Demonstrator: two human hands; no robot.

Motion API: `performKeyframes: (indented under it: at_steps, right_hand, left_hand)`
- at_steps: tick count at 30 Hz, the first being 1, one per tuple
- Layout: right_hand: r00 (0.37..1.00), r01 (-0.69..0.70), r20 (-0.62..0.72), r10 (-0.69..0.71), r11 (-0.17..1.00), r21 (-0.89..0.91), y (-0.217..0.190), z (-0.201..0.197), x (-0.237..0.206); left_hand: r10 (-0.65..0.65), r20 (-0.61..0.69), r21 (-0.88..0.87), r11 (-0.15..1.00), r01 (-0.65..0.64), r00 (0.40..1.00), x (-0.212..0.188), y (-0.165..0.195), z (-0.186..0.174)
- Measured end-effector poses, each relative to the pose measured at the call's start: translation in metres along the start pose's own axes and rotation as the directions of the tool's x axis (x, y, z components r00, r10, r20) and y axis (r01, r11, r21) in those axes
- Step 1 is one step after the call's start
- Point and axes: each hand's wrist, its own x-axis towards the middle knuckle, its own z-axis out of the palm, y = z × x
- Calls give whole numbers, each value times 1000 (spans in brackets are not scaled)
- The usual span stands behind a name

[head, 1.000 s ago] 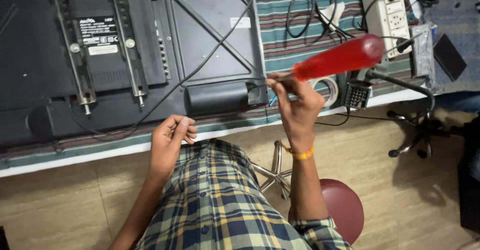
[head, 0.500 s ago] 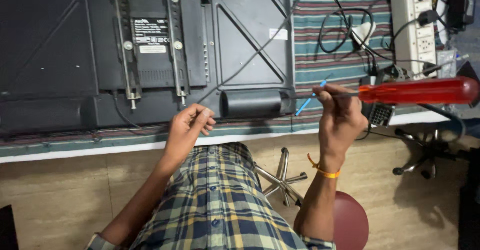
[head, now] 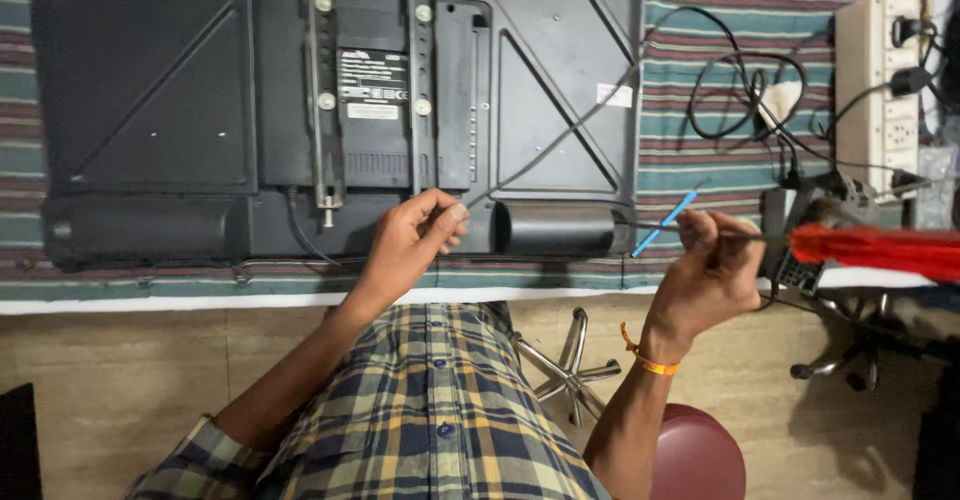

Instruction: The person first rummages through a bin of screws and small metal parts, then works at a repair bench on a television lying face-down. They use a long screwdriver to unscrew the back panel, reposition the TV, and handle its power cable and rear components.

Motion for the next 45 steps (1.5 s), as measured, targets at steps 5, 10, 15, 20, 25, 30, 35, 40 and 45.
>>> performKeyframes:
  at_steps: [5,10,15,20,25,30,35,40,45]
  right_hand:
    - [1000,7,18,-6,1000,-29,12,2,5]
    - [990,135,25,-138,986,95,-7,-5,19]
    - [986,160,6,-167,952,259,-33,34,33]
    - [942,167,201,-269,895,414,-38,95,29]
    - [933,131,264,-245,914,384,-40,118,33]
    - [922,135,294,-251,922,362,-46,121,38]
    - [900,147,336,-276,920,364,-51,120,41]
    - [900,148,337,-278,920,364,-54,117,40]
    - [889,185,330,-317,909,372,-46,117,44]
  left_hand:
    - [19,-60,42,999,-16,998,-4,14,-10]
    - [117,171,243,957,-157,978,-25,23,-21]
    - [25,400,305,939,-159,916,-34,20,-17]
    - [-3,417,359,919,-162,909,-33,14,-10]
    - [-23,368,350,930,-116,930,-33,11,-18]
    - [66,316,315,934,-170,947,-29,11,-23]
    - [44,311,329,932,-151,949,-23,17,-22]
    - [41,263,292,949,-120,964,-20,18,-25]
    - [366,261,559,697,-449,893,-6,16,-12]
